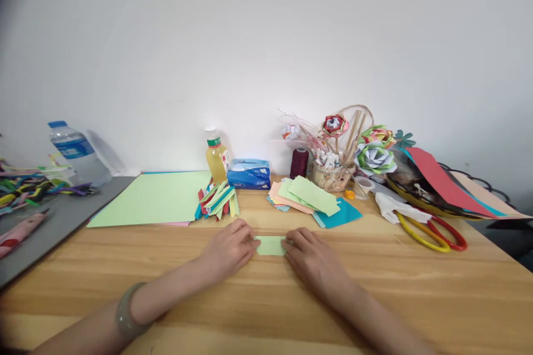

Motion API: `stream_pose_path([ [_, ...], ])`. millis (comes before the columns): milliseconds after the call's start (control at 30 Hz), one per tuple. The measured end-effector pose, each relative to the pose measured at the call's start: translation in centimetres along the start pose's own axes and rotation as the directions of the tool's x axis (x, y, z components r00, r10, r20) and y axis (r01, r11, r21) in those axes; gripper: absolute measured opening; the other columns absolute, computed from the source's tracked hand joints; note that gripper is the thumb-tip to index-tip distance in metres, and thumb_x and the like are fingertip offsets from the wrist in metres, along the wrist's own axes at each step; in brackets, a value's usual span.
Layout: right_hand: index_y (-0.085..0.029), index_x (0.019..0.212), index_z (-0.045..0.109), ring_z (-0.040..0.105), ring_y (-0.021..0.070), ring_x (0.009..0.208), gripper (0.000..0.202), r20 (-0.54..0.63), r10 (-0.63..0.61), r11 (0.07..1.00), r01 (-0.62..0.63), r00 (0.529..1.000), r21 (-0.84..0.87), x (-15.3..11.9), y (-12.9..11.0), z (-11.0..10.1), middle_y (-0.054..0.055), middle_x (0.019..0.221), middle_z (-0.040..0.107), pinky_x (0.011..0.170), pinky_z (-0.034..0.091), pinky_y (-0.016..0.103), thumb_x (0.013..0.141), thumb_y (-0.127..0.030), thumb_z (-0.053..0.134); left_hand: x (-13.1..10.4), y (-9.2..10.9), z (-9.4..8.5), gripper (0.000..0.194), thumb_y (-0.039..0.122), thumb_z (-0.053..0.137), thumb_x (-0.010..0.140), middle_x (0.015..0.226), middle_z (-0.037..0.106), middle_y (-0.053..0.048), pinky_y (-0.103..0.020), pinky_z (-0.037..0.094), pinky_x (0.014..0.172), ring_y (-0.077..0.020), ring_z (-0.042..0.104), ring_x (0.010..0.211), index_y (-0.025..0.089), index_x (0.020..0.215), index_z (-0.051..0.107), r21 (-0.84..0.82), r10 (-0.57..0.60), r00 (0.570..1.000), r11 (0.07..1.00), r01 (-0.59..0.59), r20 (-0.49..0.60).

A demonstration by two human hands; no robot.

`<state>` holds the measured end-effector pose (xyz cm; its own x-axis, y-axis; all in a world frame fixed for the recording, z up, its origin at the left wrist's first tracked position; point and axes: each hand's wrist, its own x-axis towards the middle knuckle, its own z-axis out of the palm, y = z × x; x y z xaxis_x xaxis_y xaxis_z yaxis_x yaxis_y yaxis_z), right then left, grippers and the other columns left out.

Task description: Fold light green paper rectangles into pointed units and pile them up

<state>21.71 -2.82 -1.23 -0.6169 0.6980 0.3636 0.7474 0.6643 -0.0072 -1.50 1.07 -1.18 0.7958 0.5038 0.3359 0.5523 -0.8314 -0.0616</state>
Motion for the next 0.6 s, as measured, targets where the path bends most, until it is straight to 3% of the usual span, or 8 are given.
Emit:
stream_pose_path([
  [167, -0.016, 0.091, 0.062, 0.054, 0.0186, 0.082, 0.02, 0.022, -0.016, 0.999, 0.015, 1.0, 0.032, 0.0, 0.5, -0.2, 0.008, 0.09, 0.059, 0.071, 0.048, 0.032, 0.091, -0.015, 0.042, 0.2, -0.8, 0.0, 0.018, 0.029, 0.052, 0.087, 0.087, 0.056, -0.006, -0.031, 0.043, 0.078, -0.0198, 0.048, 0.09, 0.013, 0.086, 0.061, -0.039, 0.114, 0.993, 0.993, -0.114, -0.001],
  [433, -0.017, 0.105, 0.06, 0.057, 0.018, 0.085, 0.025, 0.009, -0.047, 0.996, 0.046, 0.999, 0.078, -0.5, 1.7, 0.2, 0.009, 0.094, 0.061, 0.073, 0.049, 0.031, 0.093, -0.018, 0.038, 0.6, -1.8, 0.6, 0.019, 0.027, 0.05, 0.088, 0.085, 0.058, -0.006, -0.029, 0.042, 0.074, -0.0174, 0.049, 0.085, 0.015, 0.08, 0.063, -0.091, 0.167, 0.984, 0.981, -0.172, -0.061],
  [600, -0.018, 0.117, 0.054, 0.056, 0.0181, 0.082, 0.029, 0.084, -0.025, 0.998, 0.019, 0.996, 0.065, -0.1, 1.5, -0.1, 0.007, 0.09, 0.058, 0.071, 0.049, 0.031, 0.092, -0.019, 0.039, 0.7, -1.8, 0.6, 0.022, 0.026, 0.046, 0.089, 0.08, 0.058, -0.006, -0.03, 0.042, 0.073, -0.0178, 0.051, 0.083, 0.014, 0.08, 0.061, -0.038, 0.217, 0.976, 0.975, -0.218, -0.034],
])
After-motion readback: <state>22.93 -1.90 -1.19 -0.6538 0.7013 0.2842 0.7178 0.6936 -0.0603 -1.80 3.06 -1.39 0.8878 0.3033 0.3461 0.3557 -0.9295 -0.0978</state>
